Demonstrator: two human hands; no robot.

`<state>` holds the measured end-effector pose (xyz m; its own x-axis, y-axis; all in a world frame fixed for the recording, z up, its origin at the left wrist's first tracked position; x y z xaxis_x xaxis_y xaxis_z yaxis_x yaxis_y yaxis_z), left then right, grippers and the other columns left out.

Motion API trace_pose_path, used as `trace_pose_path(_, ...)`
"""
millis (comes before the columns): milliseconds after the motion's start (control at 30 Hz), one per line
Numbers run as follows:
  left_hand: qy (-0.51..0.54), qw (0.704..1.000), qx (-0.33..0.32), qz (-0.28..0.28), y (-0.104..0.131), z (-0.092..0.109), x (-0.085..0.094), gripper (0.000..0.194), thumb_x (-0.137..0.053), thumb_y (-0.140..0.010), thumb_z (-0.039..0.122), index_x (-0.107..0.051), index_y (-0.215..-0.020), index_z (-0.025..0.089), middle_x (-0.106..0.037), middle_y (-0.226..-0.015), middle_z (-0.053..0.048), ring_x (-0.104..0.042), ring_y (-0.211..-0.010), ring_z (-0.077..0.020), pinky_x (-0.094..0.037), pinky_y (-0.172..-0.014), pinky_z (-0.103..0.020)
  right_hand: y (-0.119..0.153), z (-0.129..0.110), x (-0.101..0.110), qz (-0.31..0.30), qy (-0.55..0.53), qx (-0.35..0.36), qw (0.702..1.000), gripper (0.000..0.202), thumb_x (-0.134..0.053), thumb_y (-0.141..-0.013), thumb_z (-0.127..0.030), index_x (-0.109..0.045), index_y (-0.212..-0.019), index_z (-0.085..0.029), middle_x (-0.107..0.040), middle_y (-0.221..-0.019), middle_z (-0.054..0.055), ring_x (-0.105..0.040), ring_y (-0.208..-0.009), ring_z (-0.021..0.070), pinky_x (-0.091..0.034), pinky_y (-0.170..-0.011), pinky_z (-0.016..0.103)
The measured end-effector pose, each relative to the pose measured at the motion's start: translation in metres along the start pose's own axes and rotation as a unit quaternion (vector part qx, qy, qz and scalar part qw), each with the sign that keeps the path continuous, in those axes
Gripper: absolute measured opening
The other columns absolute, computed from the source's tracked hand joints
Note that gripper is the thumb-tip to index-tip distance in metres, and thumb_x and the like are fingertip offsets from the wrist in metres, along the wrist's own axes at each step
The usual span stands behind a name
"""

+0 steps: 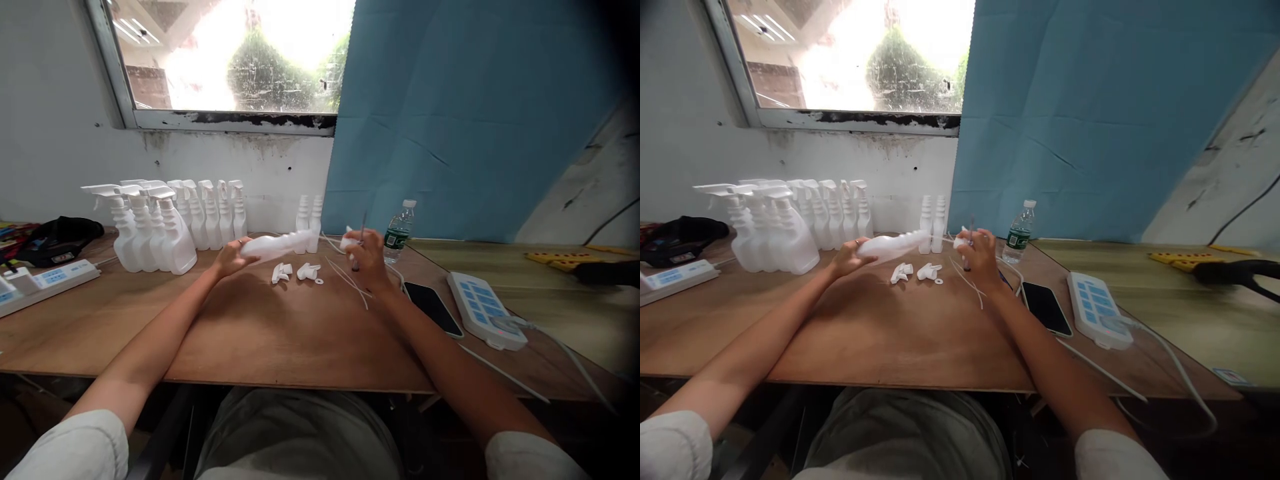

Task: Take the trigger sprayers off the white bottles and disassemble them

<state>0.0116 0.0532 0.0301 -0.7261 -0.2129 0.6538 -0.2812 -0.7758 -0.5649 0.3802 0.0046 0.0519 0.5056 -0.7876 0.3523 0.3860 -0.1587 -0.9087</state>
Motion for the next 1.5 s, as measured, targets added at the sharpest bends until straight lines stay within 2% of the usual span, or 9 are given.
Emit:
trace_pose_path(133,0.128,0.979,0.129,0.092,-0.004,-0.039,-0.002,0.053,-0.058,-0.075,0.05,-0.061,-0.113,0.013,-0.067,-0.094,-0.007,-0.06,-0.087,-0.0242,-0.046,-0.079,-0.032,0.001,0.022,0.008,0.14,-0.016,-0.168,0.976,0.012,-0.053,-0.079,-0.014,-0.046,-0.084,-0.022,-0.062,-0.105,0.008,-0.057,-0.099,0.0228,-0.039,-0.093,0.045)
trace_pose_path(333,0.14,0.96,0.22,0.098,-0.029,-0.054,-0.057,0.05,-0.048,-0.08,0.04,-0.059,-0.115,0.007,-0.067,-0.109,-0.014,-0.06,-0.098,-0.0255,-0.045,-0.086,-0.033,0.007,0.036,0.0,0.213,-0.184,-0.376,0.883,0.028,-0.064,-0.068,-0.022,-0.042,-0.085,-0.022,-0.055,-0.095,0.005,-0.057,-0.09,0.0194,-0.045,-0.084,0.036)
trace_pose_path(600,0.016,0.955,0.289,0.067,-0.074,-0.033,-0.119,0.045,-0.067,-0.073,0.042,-0.068,-0.108,0.013,-0.067,-0.114,-0.019,-0.06,-0.109,-0.0335,-0.041,-0.09,-0.038,0.006,0.029,-0.003,0.205,-0.243,-0.429,0.846,0.034,-0.069,-0.061,-0.023,-0.044,-0.083,-0.022,-0.052,-0.089,0.0,-0.054,-0.085,0.0161,-0.042,-0.08,0.03)
trace_pose_path(800,-0.009,0.952,0.294,0.082,-0.088,-0.014,-0.145,0.046,-0.07,-0.071,0.046,-0.07,-0.106,0.016,-0.064,-0.12,-0.02,-0.055,-0.117,-0.0348,-0.037,-0.095,-0.039,0.004,0.02,-0.001,0.153,-0.234,-0.455,0.845,0.03,-0.071,-0.063,-0.029,-0.049,-0.082,-0.021,-0.048,-0.081,-0.003,-0.047,-0.071,0.0128,-0.038,-0.069,0.027)
trace_pose_path(1067,0.074,0.953,0.268,0.12,-0.068,-0.01,-0.133,0.039,-0.054,-0.087,0.034,-0.064,-0.116,0.01,-0.066,-0.117,-0.017,-0.061,-0.108,-0.0254,-0.043,-0.092,-0.031,0.004,0.014,-0.01,0.087,-0.37,-0.501,0.778,0.045,-0.072,-0.056,-0.028,-0.056,-0.097,-0.022,-0.057,-0.083,-0.001,-0.052,-0.074,0.0165,-0.042,-0.068,0.029)
trace_pose_path(1167,0.097,0.95,0.254,0.155,-0.041,-0.002,-0.117,0.033,-0.05,-0.089,0.03,-0.063,-0.111,0.01,-0.066,-0.111,-0.015,-0.063,-0.099,-0.0221,-0.045,-0.088,-0.031,0.007,0.009,-0.018,0.003,-0.361,-0.484,0.797,0.031,-0.069,-0.056,-0.028,-0.06,-0.085,-0.021,-0.055,-0.077,-0.002,-0.047,-0.068,0.0143,-0.038,-0.065,0.027)
trace_pose_path(1333,0.159,0.969,0.107,0.153,0.01,0.037,-0.089,0.029,-0.059,-0.085,0.038,-0.062,-0.105,0.016,-0.063,-0.101,-0.008,-0.059,-0.078,-0.0147,-0.048,-0.075,-0.026,0.015,-0.017,-0.034,-0.087,-0.369,-0.413,0.828,0.026,-0.074,-0.059,-0.034,-0.061,-0.077,-0.019,-0.055,-0.072,-0.003,-0.045,-0.063,0.0127,-0.037,-0.06,0.026)
trace_pose_path(1400,0.201,0.972,0.058,0.112,0.025,0.057,-0.086,0.034,-0.062,-0.083,0.044,-0.061,-0.104,0.018,-0.062,-0.094,-0.006,-0.057,-0.071,-0.0128,-0.047,-0.067,-0.024,0.015,-0.034,-0.038,-0.076,-0.397,-0.406,0.82,0.029,-0.076,-0.063,-0.037,-0.059,-0.079,-0.02,-0.057,-0.072,-0.002,-0.047,-0.063,0.0131,-0.039,-0.059,0.026)
trace_pose_path(1500,0.285,0.95,0.069,0.105,0.037,0.081,-0.091,0.046,-0.068,-0.078,0.049,-0.055,-0.111,0.02,-0.061,-0.097,-0.005,-0.058,-0.069,-0.0114,-0.045,-0.059,-0.021,0.013,-0.062,-0.039,-0.053,-0.454,-0.416,0.786,0.035,-0.078,-0.065,-0.041,-0.057,-0.084,-0.02,-0.063,-0.082,0.001,-0.054,-0.067,0.0149,-0.043,-0.061,0.028)
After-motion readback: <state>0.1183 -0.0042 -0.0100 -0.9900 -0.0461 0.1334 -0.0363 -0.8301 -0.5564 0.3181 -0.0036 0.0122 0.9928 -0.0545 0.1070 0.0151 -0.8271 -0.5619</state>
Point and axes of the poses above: each hand's wrist, its own y-axis away from the middle knuckle, its own x-axis out of the back of the hand, z = x × y, the point moved 2 cm from there along -y, towards the middle knuckle
